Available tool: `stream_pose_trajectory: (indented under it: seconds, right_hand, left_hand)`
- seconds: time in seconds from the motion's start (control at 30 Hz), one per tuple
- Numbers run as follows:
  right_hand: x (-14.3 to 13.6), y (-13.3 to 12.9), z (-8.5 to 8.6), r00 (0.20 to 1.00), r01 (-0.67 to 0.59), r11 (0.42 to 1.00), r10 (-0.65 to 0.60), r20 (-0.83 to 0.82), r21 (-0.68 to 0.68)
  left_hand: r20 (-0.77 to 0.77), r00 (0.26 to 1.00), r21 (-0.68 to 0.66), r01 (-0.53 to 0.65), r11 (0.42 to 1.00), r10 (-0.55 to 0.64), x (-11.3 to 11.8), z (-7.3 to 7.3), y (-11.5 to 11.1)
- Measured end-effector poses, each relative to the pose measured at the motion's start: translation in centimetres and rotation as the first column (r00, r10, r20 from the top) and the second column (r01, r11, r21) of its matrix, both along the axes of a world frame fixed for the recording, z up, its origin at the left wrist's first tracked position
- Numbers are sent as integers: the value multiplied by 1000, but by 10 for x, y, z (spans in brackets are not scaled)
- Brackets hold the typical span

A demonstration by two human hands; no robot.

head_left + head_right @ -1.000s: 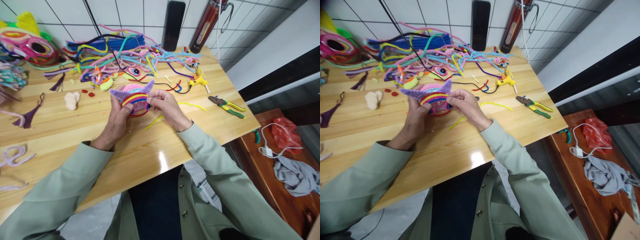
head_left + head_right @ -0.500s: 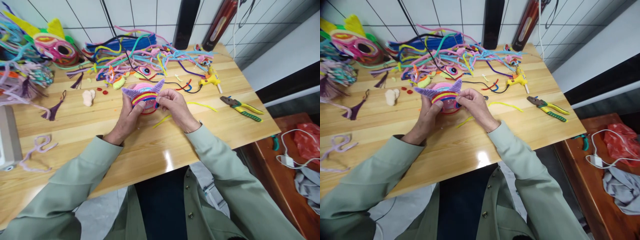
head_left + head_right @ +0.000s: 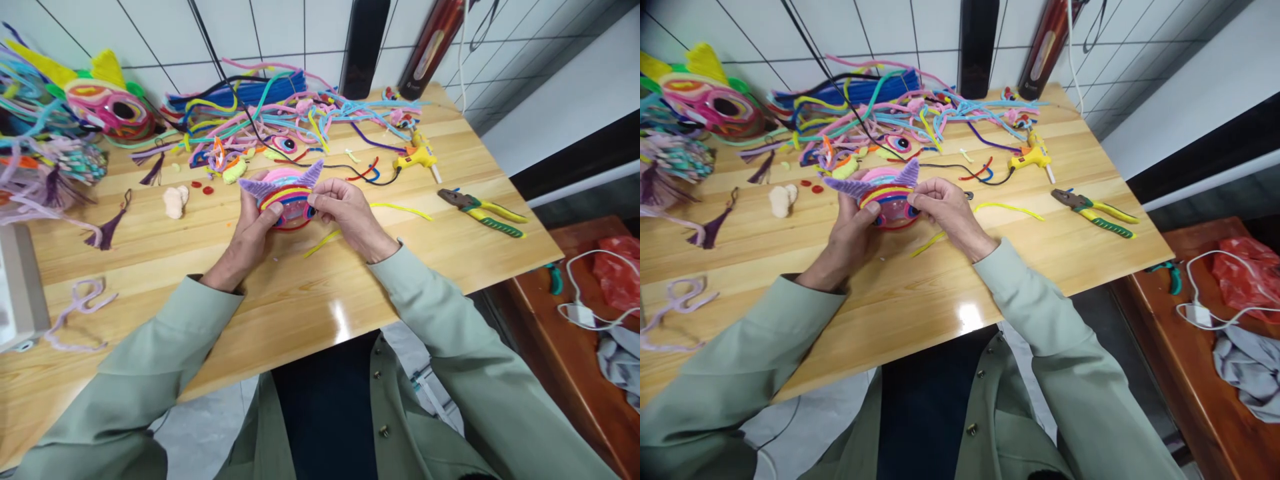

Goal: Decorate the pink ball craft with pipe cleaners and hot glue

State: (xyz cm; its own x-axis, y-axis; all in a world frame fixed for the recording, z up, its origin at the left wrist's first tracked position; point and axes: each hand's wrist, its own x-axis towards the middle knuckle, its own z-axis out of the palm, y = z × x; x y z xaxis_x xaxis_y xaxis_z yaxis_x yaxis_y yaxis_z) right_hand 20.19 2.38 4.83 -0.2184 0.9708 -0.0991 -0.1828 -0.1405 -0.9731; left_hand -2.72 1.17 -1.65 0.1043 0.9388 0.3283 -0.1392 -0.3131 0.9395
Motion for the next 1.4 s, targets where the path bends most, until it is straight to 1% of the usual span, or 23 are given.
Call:
stream_pose_trajectory:
  seconds: [0.1, 0.2, 0.27, 0.47, 0.63, 0.7, 0.8, 0.87, 1.03, 1.2, 1.3, 1.4]
  right_hand:
    - [0, 1, 0, 1000, -16, 1000, 16, -12, -4]
    - [-1, 2, -1, 999, -29, 1000, 29, -43, -11]
    - [-2, 3, -2, 998, -32, 999, 32, -55, -13]
    - [-4, 6, -5, 995, -43, 999, 43, -90, 0]
    - [-7, 8, -11, 994, -35, 999, 39, -104, 40]
    - [-8, 10, -15, 997, 9, 997, -3, -78, 80]
    - [-11, 14, -21, 995, 100, 984, -99, -17, 148]
    - [-12, 16, -24, 993, 115, 977, -116, -2, 179]
    - [-15, 15, -26, 994, 106, 980, -105, -16, 166]
    - [-19, 16, -32, 983, 178, 973, -182, 9, 147]
    - [-20, 18, -35, 987, 159, 976, -157, -22, 151]
    - [-20, 18, -34, 994, 98, 988, -91, -63, 120]
  left_hand:
    - [13, 1000, -35, 19, 999, -19, -3, -4, 6]
    - [13, 1000, -44, -9, 999, 10, -6, -4, 9]
    - [-2, 1000, -39, -14, 999, 14, -7, 0, 9]
    - [-65, 998, 1, 23, 1000, -23, -5, 15, 5]
    - [-95, 995, -1, 8, 1000, -8, -6, 17, 6]
    - [-107, 994, -1, -4, 1000, 4, -7, 16, 7]
    - [-124, 992, 7, -16, 1000, 17, -9, 17, 8]
    - [-130, 991, 7, -8, 1000, 9, -9, 18, 8]
    - [-112, 993, 1, -20, 1000, 20, -8, 20, 7]
    - [-141, 989, 7, -34, 999, 35, -7, 20, 8]
    - [-103, 994, -1, -45, 999, 45, -6, 21, 7]
    - [-17, 999, -60, -49, 997, 48, -3, 25, 4]
